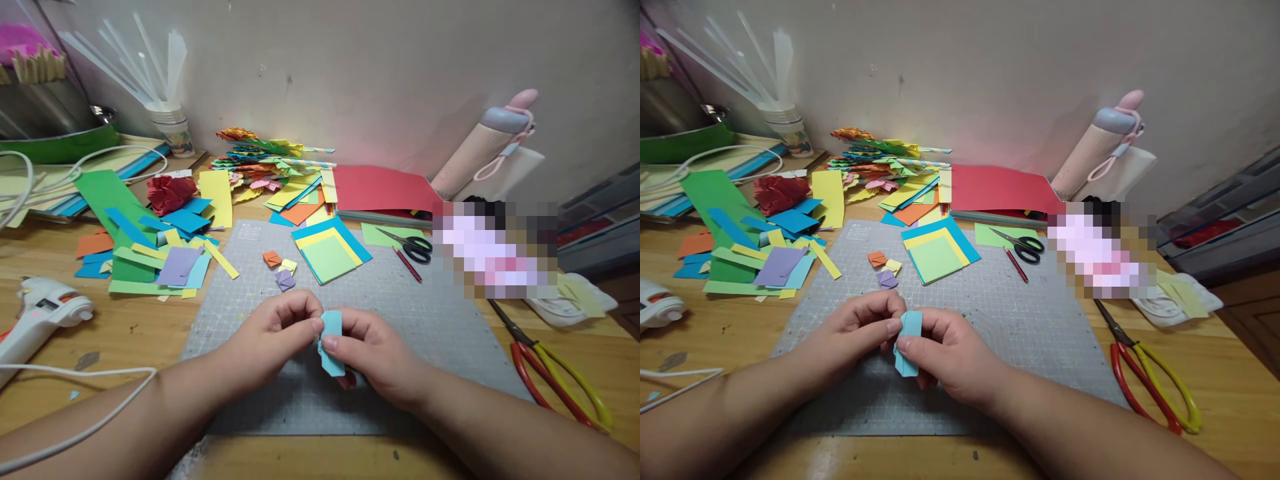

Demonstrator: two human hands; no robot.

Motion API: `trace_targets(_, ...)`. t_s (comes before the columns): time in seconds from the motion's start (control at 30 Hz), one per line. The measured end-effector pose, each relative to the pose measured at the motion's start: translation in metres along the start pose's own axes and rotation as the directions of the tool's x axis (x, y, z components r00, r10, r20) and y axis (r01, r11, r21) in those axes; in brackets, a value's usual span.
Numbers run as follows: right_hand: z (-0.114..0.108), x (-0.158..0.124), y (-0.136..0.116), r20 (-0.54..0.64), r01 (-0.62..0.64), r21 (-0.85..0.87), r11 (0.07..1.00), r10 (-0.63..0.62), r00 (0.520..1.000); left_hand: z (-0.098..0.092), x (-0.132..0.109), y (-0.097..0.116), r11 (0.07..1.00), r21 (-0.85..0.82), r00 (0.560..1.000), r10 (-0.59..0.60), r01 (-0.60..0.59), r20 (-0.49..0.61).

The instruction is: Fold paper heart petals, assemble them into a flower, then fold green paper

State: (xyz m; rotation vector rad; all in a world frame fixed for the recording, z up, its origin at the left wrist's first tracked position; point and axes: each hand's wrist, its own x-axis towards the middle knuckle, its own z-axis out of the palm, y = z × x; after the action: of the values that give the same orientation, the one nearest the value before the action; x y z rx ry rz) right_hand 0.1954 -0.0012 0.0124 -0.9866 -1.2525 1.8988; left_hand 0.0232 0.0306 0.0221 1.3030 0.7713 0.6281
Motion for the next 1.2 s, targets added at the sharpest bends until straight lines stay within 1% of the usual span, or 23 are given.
trace_targets(0.1,0.0007,0.0003,-0.0001,-0.037,-0.029,-0.005,1.000,0.029,0.999,0.0006,0.0011,0.0002,0.999,0.001,0.999,-0.043,0.043,0.027)
trace_targets(0.2,0.0006,0.0015,0.0004,-0.122,0.003,-0.022,1.000,-0.005,0.993,0.0017,0.0020,-0.0026,0.998,-0.037,0.998,-0.053,0.054,0.037)
trace_targets(0.3,-0.0003,0.0029,0.0008,-0.240,0.050,-0.065,0.997,-0.064,0.969,0.0033,0.0036,-0.0044,0.998,-0.055,0.999,-0.028,0.027,-0.015)
trace_targets(0.37,-0.0007,0.0032,0.0003,-0.274,0.048,-0.080,0.996,-0.068,0.959,0.0039,0.0046,-0.0036,1.000,-0.008,0.997,-0.027,0.027,-0.072)
trace_targets(0.47,-0.0005,0.0027,-0.0013,-0.249,0.027,-0.066,0.997,-0.042,0.967,0.0032,0.0055,-0.0013,0.996,0.082,0.987,-0.016,0.030,-0.159)
trace_targets(0.53,0.0000,0.0023,-0.0021,-0.226,0.031,-0.052,0.998,-0.042,0.973,0.0024,0.0056,-0.0007,0.993,0.110,0.984,-0.015,0.035,-0.176)
trace_targets(0.6,0.0004,0.0023,-0.0022,-0.228,0.033,-0.041,0.999,-0.042,0.973,0.0019,0.0054,-0.0007,0.993,0.115,0.986,-0.020,0.039,-0.163)
trace_targets(0.73,0.0004,0.0031,-0.0007,-0.275,0.022,-0.067,0.998,-0.040,0.961,0.0021,0.0051,-0.0006,0.997,0.079,0.993,-0.007,0.016,-0.121)
trace_targets(0.83,-0.0002,0.0031,0.0001,-0.276,0.040,-0.118,0.992,-0.071,0.958,0.0025,0.0050,0.0001,0.996,0.084,0.994,0.006,0.003,-0.112)
trace_targets(0.9,-0.0003,0.0026,0.0000,-0.282,0.034,-0.132,0.991,-0.071,0.957,0.0024,0.0049,0.0006,0.995,0.103,0.994,0.005,0.007,-0.113)
trace_targets(1.07,0.0000,0.0018,-0.0019,-0.279,0.009,-0.117,0.993,-0.042,0.959,0.0007,0.0038,-0.0002,0.996,0.082,0.998,-0.019,0.024,-0.066)
trace_targets(1.2,0.0013,0.0021,-0.0049,-0.289,0.033,-0.129,0.991,-0.069,0.955,-0.0002,0.0032,-0.0024,0.997,0.082,0.999,-0.005,0.009,-0.043)
